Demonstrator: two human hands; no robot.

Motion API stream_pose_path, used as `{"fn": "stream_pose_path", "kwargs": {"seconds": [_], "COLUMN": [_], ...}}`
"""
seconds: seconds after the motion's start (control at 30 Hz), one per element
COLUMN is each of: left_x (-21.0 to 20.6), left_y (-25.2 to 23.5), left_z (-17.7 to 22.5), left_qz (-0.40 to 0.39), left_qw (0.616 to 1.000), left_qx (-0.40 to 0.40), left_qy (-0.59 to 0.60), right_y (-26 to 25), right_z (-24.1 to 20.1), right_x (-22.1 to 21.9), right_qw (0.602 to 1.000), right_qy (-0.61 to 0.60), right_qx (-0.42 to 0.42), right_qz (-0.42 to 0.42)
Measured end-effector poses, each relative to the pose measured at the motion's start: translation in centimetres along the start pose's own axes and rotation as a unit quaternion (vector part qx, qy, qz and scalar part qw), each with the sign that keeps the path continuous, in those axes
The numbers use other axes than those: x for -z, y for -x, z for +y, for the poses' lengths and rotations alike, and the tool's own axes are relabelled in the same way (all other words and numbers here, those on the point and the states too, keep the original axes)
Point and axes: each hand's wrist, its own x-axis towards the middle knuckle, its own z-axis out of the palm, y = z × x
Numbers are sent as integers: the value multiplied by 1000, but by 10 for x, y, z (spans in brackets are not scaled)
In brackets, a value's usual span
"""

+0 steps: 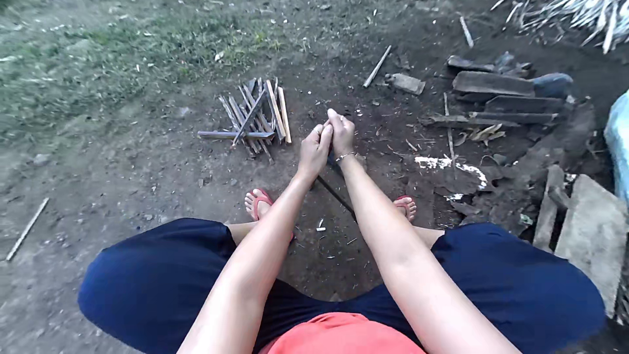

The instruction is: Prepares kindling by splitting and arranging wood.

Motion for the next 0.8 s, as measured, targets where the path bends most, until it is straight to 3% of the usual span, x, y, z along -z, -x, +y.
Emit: {"fn": "stream_pose_path", "kwargs": {"seconds": [0.13, 0.33, 0.47, 0.6, 0.8], "left_x": [-12, -30, -19, 1, 46], "left_y": [3, 6, 23, 55, 91], "left_z": [6, 6, 12, 15, -12], "left_qz": [24, 116, 153, 190, 191], "left_qw": [999, 990, 985, 975, 960], "left_qx": [24, 21, 38, 56, 0], "left_qy": [11, 78, 67, 106, 203], "right_y": [-9, -26, -43, -58, -66], "right_z": [5, -2, 0, 33, 57], "right_x": [2, 0, -3, 29, 77], "right_qw": [996, 992, 988, 968, 936], "right_qy": [-70, -64, -64, -69, -114], "right_qx": [-25, -62, -102, -185, -216], "right_qz": [42, 88, 97, 157, 251]}}
